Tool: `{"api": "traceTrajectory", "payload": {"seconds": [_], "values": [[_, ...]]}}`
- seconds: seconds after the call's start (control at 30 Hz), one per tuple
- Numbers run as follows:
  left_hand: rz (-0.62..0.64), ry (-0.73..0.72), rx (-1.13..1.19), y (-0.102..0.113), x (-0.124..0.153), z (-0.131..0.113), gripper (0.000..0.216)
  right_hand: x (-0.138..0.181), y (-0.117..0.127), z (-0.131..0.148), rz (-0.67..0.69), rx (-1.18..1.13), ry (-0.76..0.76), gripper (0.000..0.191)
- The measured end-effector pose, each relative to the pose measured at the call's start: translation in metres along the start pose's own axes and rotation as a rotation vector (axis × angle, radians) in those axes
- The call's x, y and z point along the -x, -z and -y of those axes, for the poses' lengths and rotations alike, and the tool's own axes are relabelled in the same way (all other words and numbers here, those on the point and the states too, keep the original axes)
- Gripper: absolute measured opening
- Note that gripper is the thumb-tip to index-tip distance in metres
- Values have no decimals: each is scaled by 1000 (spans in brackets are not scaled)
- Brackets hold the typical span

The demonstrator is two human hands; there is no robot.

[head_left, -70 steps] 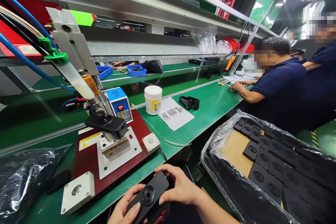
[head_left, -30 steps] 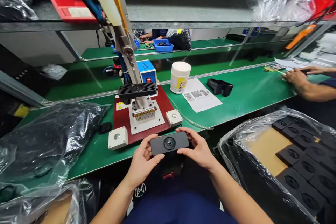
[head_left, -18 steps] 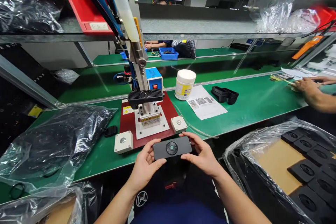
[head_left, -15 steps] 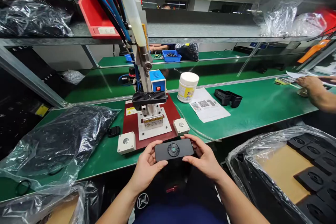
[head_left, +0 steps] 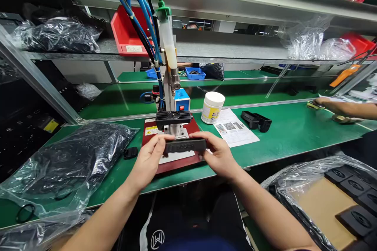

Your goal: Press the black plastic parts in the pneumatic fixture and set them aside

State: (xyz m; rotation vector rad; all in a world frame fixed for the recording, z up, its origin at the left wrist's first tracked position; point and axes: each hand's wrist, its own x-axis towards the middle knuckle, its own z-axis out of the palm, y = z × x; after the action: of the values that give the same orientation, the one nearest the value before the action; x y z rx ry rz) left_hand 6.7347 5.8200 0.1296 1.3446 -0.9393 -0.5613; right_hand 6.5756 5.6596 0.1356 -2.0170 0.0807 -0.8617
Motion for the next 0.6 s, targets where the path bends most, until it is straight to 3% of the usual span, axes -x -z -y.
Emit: {"api": "traceTrajectory", "payload": {"seconds": [0.13, 0.23, 0.4, 0.6], "values": [[-62, -185, -6, 8, -27, -9, 40, -29, -5, 1, 6, -301, -75, 57], [-40, -221, 55, 15, -32, 0, 48, -34, -13, 6, -46, -403, -112, 66], [-31, -106, 193, 28, -27, 19, 57, -28, -30, 13, -120, -259, -46, 70], [-80, -283, -4, 46, -54, 12, 69, -48, -18, 1, -95, -30, 71, 55]]}}
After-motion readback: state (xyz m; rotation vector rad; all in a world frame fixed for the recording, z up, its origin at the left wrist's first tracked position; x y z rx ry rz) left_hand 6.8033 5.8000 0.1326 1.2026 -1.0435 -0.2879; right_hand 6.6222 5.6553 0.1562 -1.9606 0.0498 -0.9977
